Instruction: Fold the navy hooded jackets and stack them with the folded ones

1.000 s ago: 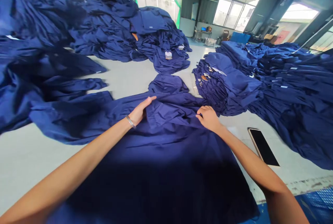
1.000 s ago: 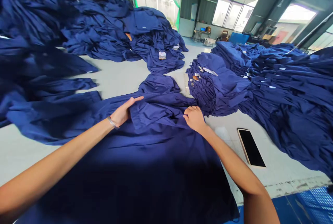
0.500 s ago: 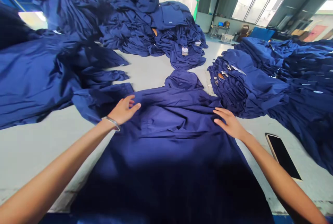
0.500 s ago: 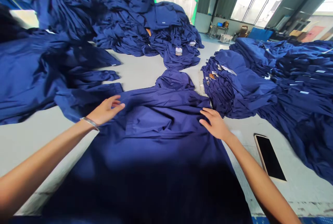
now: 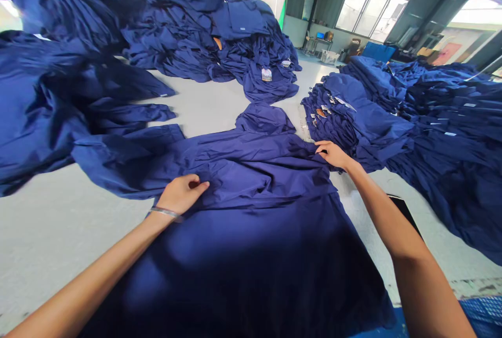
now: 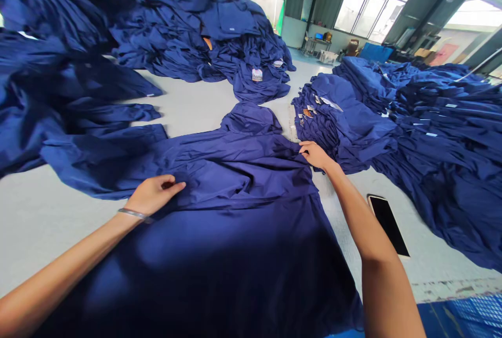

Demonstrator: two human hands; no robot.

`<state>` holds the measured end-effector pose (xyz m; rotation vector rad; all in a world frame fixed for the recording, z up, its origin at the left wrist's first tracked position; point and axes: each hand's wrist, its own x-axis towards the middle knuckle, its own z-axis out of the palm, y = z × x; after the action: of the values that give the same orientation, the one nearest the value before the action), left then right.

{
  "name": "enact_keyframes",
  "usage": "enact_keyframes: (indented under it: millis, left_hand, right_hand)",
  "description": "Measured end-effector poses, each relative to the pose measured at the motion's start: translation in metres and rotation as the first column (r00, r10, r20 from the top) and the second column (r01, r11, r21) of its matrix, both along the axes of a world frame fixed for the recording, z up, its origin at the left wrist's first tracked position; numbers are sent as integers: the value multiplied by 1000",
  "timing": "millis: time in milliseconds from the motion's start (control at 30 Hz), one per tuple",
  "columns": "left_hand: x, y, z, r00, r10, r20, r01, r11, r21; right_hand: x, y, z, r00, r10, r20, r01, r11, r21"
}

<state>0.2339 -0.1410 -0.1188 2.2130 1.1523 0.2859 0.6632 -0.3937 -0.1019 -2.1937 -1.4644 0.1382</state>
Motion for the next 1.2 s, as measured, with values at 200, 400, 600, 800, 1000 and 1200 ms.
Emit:
enact_keyframes:
  millis: [200,400,600,800,1000,1200]
  left_hand:
    - [-24,17,35,747,437,501,-159,849,-504]
    - [-37,33,31,893,367,259,-209,851,-482]
    - [-37,31,15,889,399,226,-278,860,-428]
    - [-16,38,12,986,166,-29,-167,986,-16]
    - [-12,38,1,987,142,-77,-114,948,297]
    - [-10,30,-21,977,-212,0,172,791,588]
  right_hand:
    - [23,0,11,979,-159,-125,157,987,-27]
    - [22,1,1,964,-207,167,233,960,-152]
    - [-23,-2,-12,909,-157,385,163,986,17]
    - [-83,1,-44,896,-35,442,110,983,-145]
    - [-90,6,-69,886,-89,455,254,914,-317]
    - [-89,4,-70,877,-91,472,253,923,-291]
